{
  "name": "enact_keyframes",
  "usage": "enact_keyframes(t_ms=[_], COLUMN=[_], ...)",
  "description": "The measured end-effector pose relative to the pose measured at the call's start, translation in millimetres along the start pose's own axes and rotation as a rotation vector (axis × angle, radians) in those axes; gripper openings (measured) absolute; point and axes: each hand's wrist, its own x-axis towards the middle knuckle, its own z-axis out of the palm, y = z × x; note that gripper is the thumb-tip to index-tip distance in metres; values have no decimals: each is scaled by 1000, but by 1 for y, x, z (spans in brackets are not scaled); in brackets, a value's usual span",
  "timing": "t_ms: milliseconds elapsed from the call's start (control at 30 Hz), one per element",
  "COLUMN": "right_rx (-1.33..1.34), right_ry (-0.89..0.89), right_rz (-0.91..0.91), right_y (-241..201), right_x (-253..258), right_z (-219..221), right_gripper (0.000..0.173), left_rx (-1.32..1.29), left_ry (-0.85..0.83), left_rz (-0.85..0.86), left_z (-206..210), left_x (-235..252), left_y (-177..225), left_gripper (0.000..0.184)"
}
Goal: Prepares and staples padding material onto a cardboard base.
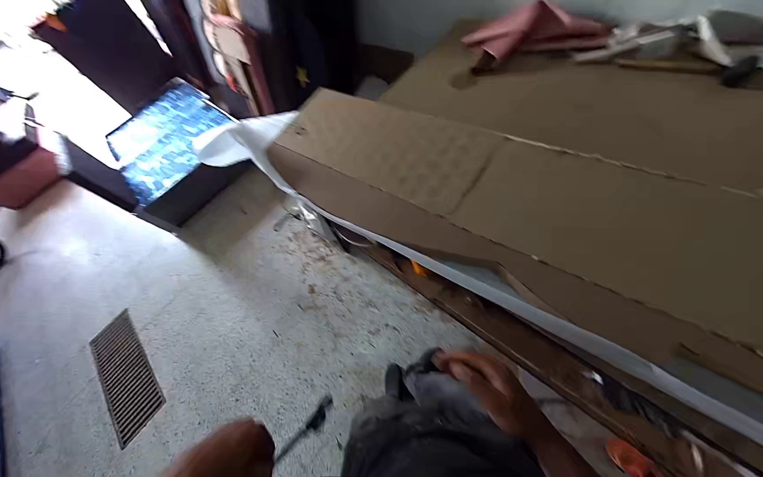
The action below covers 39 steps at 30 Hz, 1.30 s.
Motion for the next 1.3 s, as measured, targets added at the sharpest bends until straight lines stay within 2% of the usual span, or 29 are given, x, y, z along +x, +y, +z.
enact_keyframes(t_ms=[67,167,300,367,467,533,633,667,733,800,867,933,967,1033,1067,1100,1133,1200,1233,1300], right_rx=[172,218,366,469,506,345,23,-29,-98,-167,-208,-160,-89,105,200,303,423,602,642,656], right_ry=[-73,-132,-294,-278,27,259,448,505,626,746,774,743,750,785,780,754,716,652,622,569], right_rz=[-63,-124,-37,19,-45,-111,-200,-188,-100,61,247,361,402,510,576,622,639,630,640,696], right_y=[-10,-38,-47,-33,-25,-23,-5,3,20,29,26,23,21,20,23,27,33,35,32,29], right_x=[52,110,107,79,33,3,-27,-33,-42,-43,-41,-31,-24,-19,-21,-23,-24,-22,-17,2], right_z=[-1,-32,-84,-98,-100,-96,-84,-74,-54,-38,-22,-15,-8,11,22,32,40,55,61,61], right_gripper=[50,52,53,54,53,48,20,18,28,34,29,28,30,43,48,52,55,59,62,63], left_rx=[319,549,713,690,433,232,24,-24,-86,-120,-127,-42,31,267,417,571,699,795,780,713], left_ry=[50,147,247,203,15,-100,-211,-244,-295,-314,-323,-241,-126,242,402,467,454,410,418,446], left_rz=[10,169,437,540,628,689,761,767,759,737,773,934,1039,1176,1156,1077,999,955,998,1115], left_z=[-69,-144,-196,-215,-239,-243,-238,-234,-226,-222,-214,-212,-214,-218,-219,-218,-216,-202,-195,-190], left_x=[9,8,12,28,74,109,156,169,197,222,241,262,274,307,325,342,358,382,389,396], left_y=[41,121,201,228,257,276,308,318,336,352,358,361,358,342,332,323,315,293,279,266], left_gripper=[35,33,28,29,31,34,38,38,41,44,48,45,40,28,36,50,57,38,27,22])
